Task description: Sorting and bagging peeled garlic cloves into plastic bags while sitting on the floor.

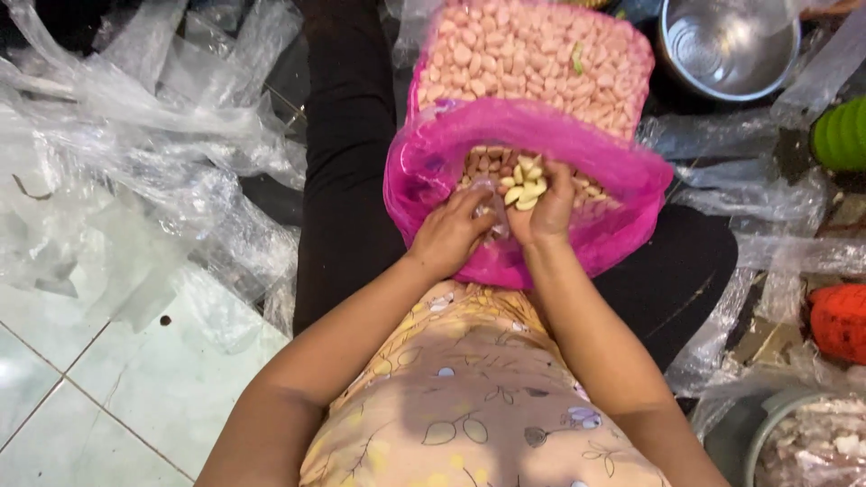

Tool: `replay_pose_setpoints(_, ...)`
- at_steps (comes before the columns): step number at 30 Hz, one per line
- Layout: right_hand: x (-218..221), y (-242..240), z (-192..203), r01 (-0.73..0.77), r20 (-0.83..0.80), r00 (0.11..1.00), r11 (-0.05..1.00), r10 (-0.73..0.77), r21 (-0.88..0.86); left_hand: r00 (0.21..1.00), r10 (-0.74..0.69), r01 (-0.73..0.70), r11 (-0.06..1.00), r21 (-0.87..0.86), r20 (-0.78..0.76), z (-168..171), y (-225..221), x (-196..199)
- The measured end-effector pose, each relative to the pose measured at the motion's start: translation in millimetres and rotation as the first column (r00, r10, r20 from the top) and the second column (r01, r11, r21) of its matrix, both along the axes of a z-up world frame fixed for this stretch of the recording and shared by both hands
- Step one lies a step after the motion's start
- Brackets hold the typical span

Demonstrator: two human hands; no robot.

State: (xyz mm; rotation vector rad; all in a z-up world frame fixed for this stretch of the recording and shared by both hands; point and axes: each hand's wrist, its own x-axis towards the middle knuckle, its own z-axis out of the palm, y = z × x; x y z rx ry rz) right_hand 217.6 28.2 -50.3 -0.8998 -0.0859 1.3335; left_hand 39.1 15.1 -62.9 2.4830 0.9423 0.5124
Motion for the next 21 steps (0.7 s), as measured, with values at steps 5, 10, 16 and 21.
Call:
replay_pose_setpoints(5, -13, -3, 2, 0.023, 0.167, 0.985, 0.990, -0.047, 0.142, 0.975, 0.016, -0.026, 0.999, 0.039, 0.222, -5, 1, -2)
replay_pose_setpoints(10, -27, -11, 10, 0.026, 0.350, 0.927, 0.955, -0.133, 0.295, 0.948, 0.005, -0.024, 0.998, 0.058, 0.318, 2, 3, -2)
replay_pose_setpoints(16, -32, -17, 19, 0.034, 0.340, 0.926, 0.933, -0.164, 0.358, 0.935, -0.014, 0.015, 1.000, 0.000, 0.353, 6, 2, -1)
replay_pose_setpoints(21, -13, -12, -2, 0.077, 0.266, 0.945, 0.917, -0.193, 0.391, 0.926, -0.013, 0.023, 0.999, -0.023, 0.376, 4, 3, -2)
